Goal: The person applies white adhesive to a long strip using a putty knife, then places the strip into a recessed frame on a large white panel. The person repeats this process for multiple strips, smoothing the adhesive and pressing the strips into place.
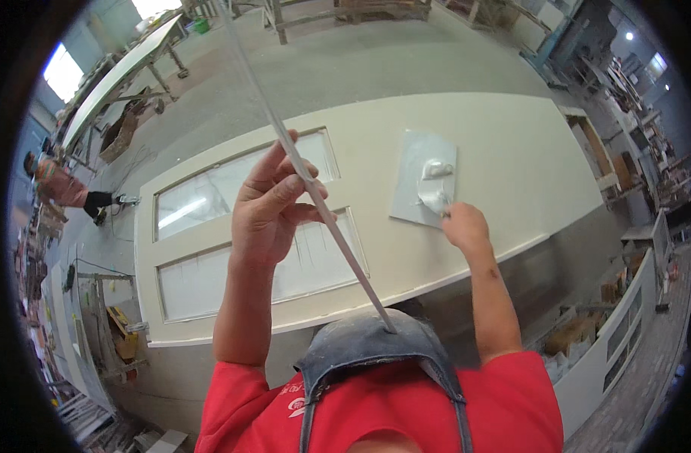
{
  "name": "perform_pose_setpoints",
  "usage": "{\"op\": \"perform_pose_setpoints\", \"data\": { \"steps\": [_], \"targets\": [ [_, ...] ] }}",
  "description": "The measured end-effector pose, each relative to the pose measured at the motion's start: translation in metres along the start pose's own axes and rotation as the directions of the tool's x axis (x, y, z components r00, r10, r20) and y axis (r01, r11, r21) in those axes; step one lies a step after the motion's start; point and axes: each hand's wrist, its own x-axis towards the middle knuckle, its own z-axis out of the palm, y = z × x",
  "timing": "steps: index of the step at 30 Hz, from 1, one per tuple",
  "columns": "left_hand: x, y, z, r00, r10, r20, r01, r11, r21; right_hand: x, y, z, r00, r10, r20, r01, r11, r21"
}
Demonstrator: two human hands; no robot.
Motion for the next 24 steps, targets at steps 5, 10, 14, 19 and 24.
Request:
{"op": "perform_pose_setpoints", "data": {
  "steps": [5,10,14,19,24],
  "targets": [
    [0.006,0.002,-0.006,1.0,0.03,0.006,-0.029,0.998,-0.047,-0.008,0.001,-0.052,0.983,-0.021,0.18,0.063,0.971,-0.229],
    [0.01,0.003,-0.014,0.994,0.087,-0.071,-0.091,0.994,-0.054,-0.048,-0.039,-0.088,0.976,-0.217,0.018,0.105,0.54,0.835],
    [0.015,0.005,-0.017,0.995,0.082,-0.065,-0.091,0.984,-0.151,-0.061,-0.062,-0.074,0.868,-0.496,-0.019,-0.068,-0.157,0.985],
    [0.014,0.0,-0.016,0.994,0.102,-0.046,-0.109,0.973,-0.204,-0.068,-0.088,-0.072,0.809,-0.578,-0.108,-0.046,-0.245,0.968],
    [0.007,0.0,-0.01,0.992,0.098,-0.077,-0.114,0.963,-0.243,-0.072,-0.117,-0.083,0.793,-0.583,-0.176,0.155,-0.086,0.984]
  ]
}}
